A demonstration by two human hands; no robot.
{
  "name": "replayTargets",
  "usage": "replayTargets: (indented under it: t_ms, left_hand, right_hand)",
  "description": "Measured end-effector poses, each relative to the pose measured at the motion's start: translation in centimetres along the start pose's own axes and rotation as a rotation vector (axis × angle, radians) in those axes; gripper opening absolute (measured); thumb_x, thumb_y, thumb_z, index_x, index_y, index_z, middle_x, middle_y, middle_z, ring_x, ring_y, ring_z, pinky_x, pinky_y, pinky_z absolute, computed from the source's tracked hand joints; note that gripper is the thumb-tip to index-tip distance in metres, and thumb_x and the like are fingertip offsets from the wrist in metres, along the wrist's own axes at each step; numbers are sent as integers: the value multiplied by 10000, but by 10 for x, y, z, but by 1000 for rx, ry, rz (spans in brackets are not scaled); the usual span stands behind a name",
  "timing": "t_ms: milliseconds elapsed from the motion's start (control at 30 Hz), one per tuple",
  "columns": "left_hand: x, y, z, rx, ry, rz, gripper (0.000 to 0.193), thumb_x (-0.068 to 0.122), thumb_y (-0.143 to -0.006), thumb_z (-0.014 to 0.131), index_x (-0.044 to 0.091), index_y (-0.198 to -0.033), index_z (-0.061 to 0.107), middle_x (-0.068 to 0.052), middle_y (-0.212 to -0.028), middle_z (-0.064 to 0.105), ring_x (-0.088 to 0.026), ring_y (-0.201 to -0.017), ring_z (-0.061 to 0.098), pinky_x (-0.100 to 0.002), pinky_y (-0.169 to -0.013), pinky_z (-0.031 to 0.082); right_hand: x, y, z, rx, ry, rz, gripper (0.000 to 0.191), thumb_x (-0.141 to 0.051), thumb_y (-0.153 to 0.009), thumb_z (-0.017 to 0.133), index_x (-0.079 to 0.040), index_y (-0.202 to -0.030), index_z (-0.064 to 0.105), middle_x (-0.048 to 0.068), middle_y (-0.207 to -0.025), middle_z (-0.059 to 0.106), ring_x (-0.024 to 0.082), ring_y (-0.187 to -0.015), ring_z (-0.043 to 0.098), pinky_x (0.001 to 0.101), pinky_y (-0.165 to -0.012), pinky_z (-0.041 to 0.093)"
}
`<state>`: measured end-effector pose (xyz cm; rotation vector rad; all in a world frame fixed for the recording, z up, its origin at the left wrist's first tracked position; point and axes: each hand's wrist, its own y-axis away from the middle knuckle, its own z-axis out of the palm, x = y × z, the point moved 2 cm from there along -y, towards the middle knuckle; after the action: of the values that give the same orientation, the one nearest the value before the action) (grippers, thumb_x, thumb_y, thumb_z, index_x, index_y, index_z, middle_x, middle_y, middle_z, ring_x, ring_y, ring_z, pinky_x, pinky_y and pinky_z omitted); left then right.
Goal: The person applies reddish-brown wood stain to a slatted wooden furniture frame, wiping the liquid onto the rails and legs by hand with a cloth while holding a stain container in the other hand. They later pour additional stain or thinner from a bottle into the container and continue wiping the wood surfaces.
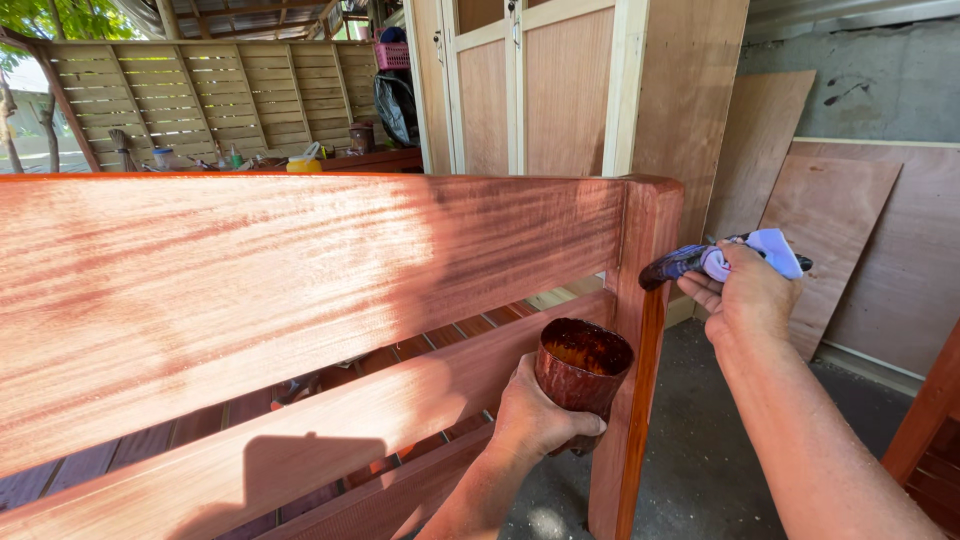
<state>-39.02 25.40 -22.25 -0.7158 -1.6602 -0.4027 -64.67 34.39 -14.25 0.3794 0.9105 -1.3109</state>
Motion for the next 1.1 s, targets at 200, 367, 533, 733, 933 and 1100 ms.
replayTargets:
  t_ms: [200,367,533,733,933,1100]
  left_hand:
    - [13,-5,3,-6,149,152,980,121,-427,896,55,-1317,490,-99,-1139,712,-210,-995,744,-353,-812,641]
    - [10,-11,-2,79,-17,238,953,136,-454,955,51,-1301,527,-78,-1191,719,-183,-1075,719,-323,-930,580]
    - [-3,-12,-2,75,46,210,968,140,-441,937,59,-1310,518,-86,-1176,739,-198,-1033,742,-329,-851,618]
    - [-29,-11,8,40,104,142,982,136,-422,923,44,-1305,506,-110,-1170,724,-221,-993,750,-346,-744,662]
    - [-61,-11,9,62,-66,169,989,166,-445,975,58,-1306,501,-89,-1217,714,-197,-1102,713,-334,-944,586]
    - [-73,-9,14,45,-23,133,988,155,-429,951,59,-1296,486,-93,-1199,714,-219,-1083,727,-346,-923,616]
  right_hand:
    - [-40,-12,36,-46,-77,-102,88,-127,-975,663,-69,-1010,607,94,-895,686,245,-649,712,405,-589,673]
    - [-56,-27,17,-105,-232,-154,94,-130,-1010,615,-46,-1052,620,106,-918,693,252,-696,711,412,-656,674]
    - [15,-34,-30,-29,-444,-14,112,-147,-987,572,-48,-1038,592,113,-889,672,276,-738,698,446,-721,672]
    - [148,23,-119,137,-433,144,185,-130,-1026,537,20,-1134,532,153,-1025,641,279,-809,720,426,-795,672]
    - [219,77,-189,431,-278,346,218,-109,-1037,548,76,-1152,537,165,-1037,639,283,-815,735,410,-808,635]
    - [243,99,-229,549,-90,428,191,-51,-1000,611,86,-1113,540,203,-1032,677,308,-765,746,380,-697,634]
